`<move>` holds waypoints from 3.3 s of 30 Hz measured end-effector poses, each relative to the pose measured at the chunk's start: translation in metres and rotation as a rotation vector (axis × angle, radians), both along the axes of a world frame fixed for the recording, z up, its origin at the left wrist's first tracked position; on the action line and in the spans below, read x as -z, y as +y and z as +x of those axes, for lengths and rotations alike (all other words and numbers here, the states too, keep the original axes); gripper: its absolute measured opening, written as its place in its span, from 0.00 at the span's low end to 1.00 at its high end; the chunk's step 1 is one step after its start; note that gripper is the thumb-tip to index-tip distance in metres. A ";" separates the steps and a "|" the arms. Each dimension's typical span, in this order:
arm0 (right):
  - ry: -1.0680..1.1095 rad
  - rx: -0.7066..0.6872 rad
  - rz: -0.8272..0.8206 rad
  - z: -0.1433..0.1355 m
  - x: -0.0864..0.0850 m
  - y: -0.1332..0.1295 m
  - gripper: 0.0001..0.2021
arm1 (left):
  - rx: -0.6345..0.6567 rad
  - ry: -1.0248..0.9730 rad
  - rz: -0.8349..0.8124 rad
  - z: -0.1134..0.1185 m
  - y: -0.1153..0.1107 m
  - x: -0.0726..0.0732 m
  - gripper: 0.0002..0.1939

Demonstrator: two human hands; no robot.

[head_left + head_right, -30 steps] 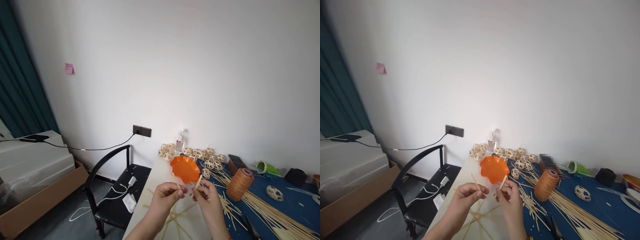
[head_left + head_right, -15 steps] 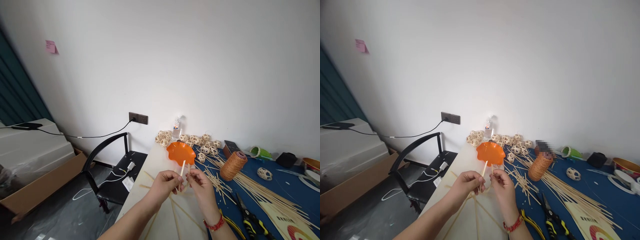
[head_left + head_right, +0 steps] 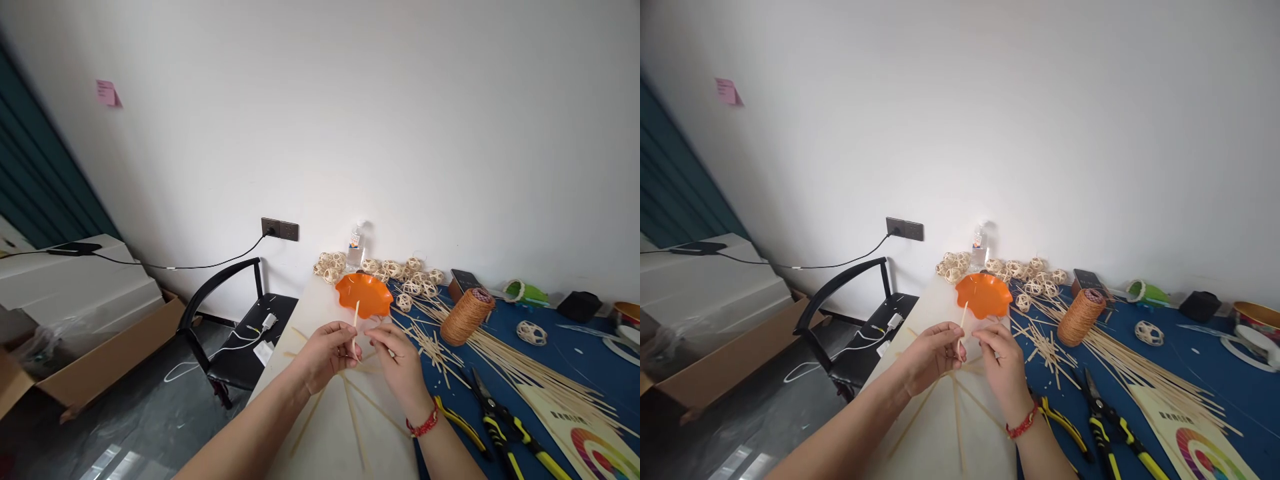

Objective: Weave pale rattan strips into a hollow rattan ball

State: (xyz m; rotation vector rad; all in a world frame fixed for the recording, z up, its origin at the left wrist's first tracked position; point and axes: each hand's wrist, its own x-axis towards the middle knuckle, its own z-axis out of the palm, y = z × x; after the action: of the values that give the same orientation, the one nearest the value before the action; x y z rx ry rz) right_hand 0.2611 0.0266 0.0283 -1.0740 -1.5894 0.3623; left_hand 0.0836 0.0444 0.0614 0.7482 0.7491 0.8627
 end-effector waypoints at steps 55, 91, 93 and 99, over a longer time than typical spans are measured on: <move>0.269 0.131 -0.070 0.006 0.003 -0.005 0.12 | 0.161 -0.005 0.063 -0.004 0.001 0.002 0.22; -0.522 -0.197 -0.291 -0.029 0.006 -0.025 0.12 | 0.116 1.365 1.522 -0.043 -0.027 0.023 0.09; -0.528 -0.198 -0.306 -0.029 0.010 -0.024 0.11 | 0.061 1.331 1.469 -0.044 -0.026 0.020 0.08; -0.525 -0.223 -0.344 -0.027 0.018 -0.022 0.11 | -0.393 1.262 1.260 -0.061 -0.016 0.004 0.09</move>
State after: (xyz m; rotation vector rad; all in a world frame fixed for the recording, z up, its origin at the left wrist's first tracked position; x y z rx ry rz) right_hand 0.2339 0.0051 0.0100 -1.3283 -2.1801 0.5495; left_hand 0.0229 0.0283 0.0570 2.4504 1.4724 1.1594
